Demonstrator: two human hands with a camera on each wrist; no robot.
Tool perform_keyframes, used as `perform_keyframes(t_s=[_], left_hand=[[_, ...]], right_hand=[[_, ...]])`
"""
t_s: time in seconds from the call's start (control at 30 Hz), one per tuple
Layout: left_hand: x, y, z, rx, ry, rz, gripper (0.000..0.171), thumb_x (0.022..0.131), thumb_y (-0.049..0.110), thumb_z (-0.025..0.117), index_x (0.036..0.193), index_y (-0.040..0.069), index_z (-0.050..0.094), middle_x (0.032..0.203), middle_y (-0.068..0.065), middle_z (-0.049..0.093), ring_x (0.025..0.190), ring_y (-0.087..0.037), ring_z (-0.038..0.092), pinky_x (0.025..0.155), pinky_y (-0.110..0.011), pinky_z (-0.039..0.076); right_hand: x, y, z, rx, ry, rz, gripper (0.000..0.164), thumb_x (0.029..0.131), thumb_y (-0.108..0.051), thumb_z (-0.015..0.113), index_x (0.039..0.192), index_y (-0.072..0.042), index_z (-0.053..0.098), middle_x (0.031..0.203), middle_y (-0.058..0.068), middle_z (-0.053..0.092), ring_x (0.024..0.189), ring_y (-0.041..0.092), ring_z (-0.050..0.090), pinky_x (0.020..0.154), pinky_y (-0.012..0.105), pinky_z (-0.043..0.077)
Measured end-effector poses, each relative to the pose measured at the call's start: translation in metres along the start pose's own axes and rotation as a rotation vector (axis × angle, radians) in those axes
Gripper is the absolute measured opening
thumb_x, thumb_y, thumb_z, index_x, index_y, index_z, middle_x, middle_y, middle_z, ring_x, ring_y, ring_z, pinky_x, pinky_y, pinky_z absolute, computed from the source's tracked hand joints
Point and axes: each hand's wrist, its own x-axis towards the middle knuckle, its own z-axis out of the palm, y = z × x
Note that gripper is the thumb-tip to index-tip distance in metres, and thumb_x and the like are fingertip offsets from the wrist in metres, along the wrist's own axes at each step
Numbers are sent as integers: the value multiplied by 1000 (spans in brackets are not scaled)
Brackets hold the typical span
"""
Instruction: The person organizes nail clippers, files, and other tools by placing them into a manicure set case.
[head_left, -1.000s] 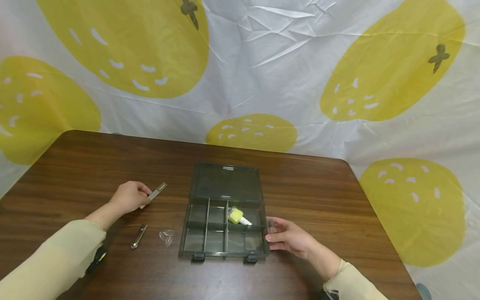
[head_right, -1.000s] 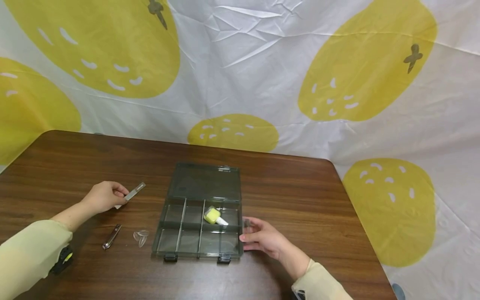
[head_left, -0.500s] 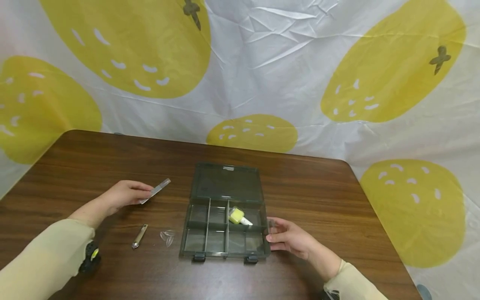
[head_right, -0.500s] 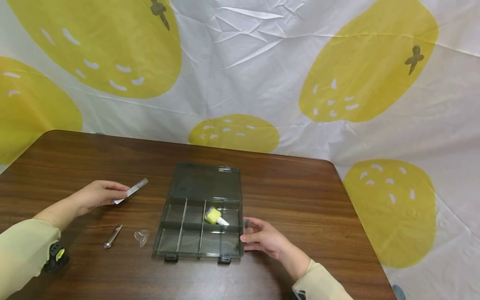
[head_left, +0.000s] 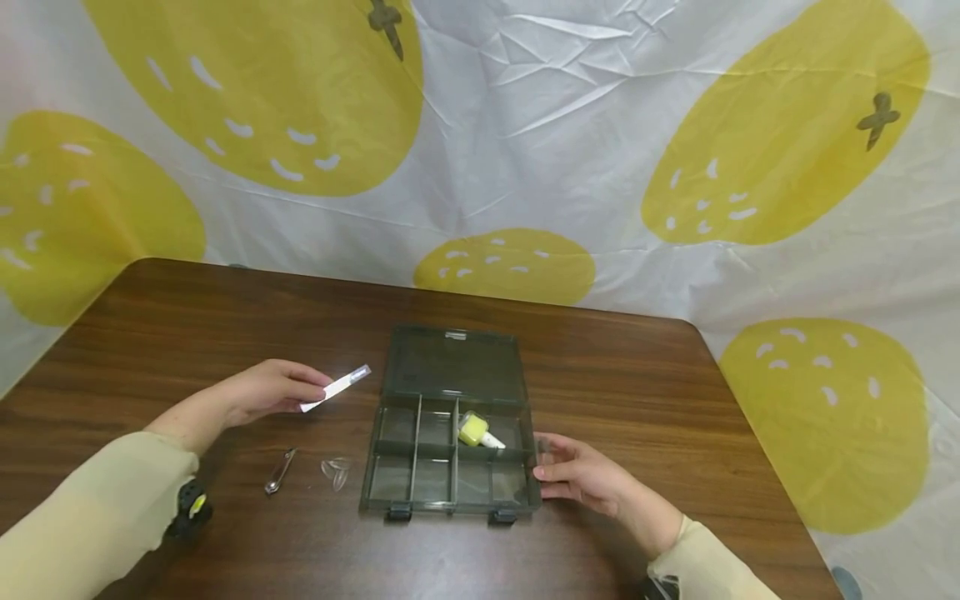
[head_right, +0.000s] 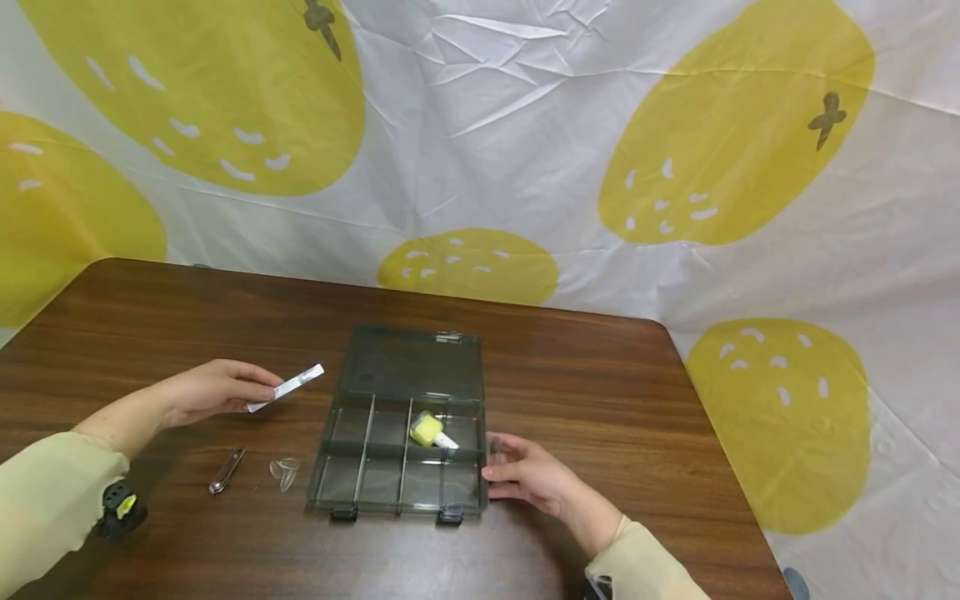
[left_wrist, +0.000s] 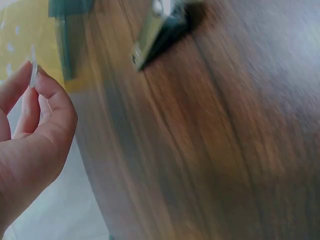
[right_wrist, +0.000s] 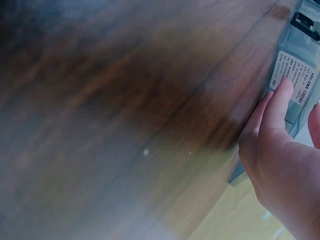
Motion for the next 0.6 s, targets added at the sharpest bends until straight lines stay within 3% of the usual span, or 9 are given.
perform_keyframes(t_s=[0.17, 0.6], left_hand=[[2, 11, 8, -18, -75, 27, 45, 90, 20, 62, 123, -10, 53, 109, -4, 62, 92, -9, 55, 88, -31, 49], [14, 30, 28, -108, -186, 36, 41, 87, 12, 62, 118, -13, 55, 87, 5, 63, 80, -6, 56, 77, -25, 49]], right_hand=[[1, 0, -2, 14, -19, -2, 70, 90, -1, 55, 144, 10, 12, 100, 1, 59, 88, 8, 62, 80, 26, 53], [6, 4, -6, 34, -59, -18, 63, 96, -8, 48, 145, 9, 12, 105, 0, 60, 99, 14, 61, 86, 31, 52]])
